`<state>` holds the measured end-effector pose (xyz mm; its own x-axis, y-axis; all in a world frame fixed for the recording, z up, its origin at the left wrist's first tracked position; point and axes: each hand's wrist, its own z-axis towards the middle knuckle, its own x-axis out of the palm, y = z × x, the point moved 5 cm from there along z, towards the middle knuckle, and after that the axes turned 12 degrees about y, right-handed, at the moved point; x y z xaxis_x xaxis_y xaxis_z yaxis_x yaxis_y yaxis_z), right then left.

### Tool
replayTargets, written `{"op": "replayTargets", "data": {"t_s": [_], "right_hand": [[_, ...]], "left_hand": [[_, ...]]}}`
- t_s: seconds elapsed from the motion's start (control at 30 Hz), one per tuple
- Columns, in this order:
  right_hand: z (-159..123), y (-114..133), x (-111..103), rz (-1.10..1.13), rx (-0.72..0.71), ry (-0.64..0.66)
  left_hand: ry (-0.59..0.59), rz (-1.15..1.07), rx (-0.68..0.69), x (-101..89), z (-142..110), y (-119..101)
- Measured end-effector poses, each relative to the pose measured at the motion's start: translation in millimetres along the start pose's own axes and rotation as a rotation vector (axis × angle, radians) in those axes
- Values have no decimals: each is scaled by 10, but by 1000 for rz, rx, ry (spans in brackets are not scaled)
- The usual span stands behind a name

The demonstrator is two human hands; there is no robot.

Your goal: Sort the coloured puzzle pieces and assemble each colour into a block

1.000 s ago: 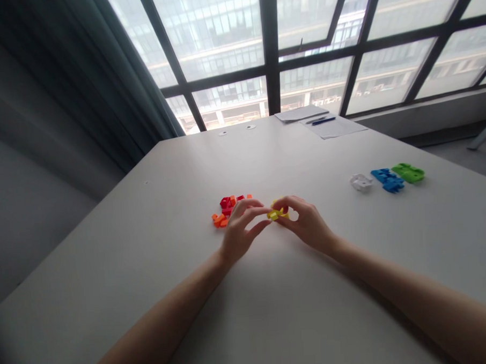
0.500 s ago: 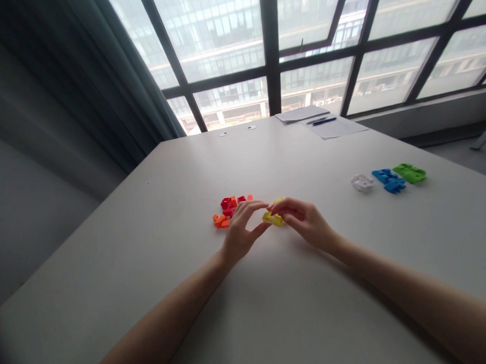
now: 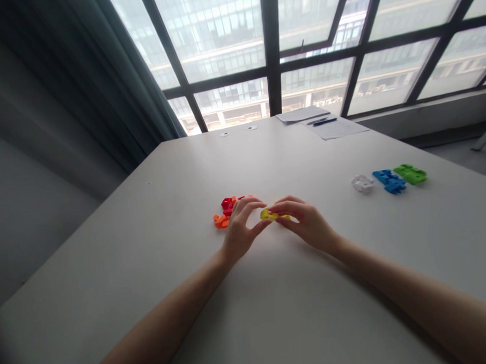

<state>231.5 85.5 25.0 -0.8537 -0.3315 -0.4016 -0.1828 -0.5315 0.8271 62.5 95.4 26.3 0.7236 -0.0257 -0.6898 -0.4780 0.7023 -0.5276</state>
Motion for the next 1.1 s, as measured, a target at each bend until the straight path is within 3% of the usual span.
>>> {"op": "replayTargets", "data": {"t_s": [0.33,0.6,0.7,0.93,1.1], "right_hand": [[-19,-28,-97,24,96,-26],[-30,-220,-352,-241,136,-228],[-8,-331,-367,-266,213,-190],[28,-375,-274,-339,347,-32],[45,-364,-246,-378,329,-12]], "left_hand": [[102,-137,-47,71,-2,64],[288,155,17,166,-15,-70],[325,223,23,202,-20,-76],[285,258,-24,201,-17,-49],[289,302,-33,221,3,-54]]}}
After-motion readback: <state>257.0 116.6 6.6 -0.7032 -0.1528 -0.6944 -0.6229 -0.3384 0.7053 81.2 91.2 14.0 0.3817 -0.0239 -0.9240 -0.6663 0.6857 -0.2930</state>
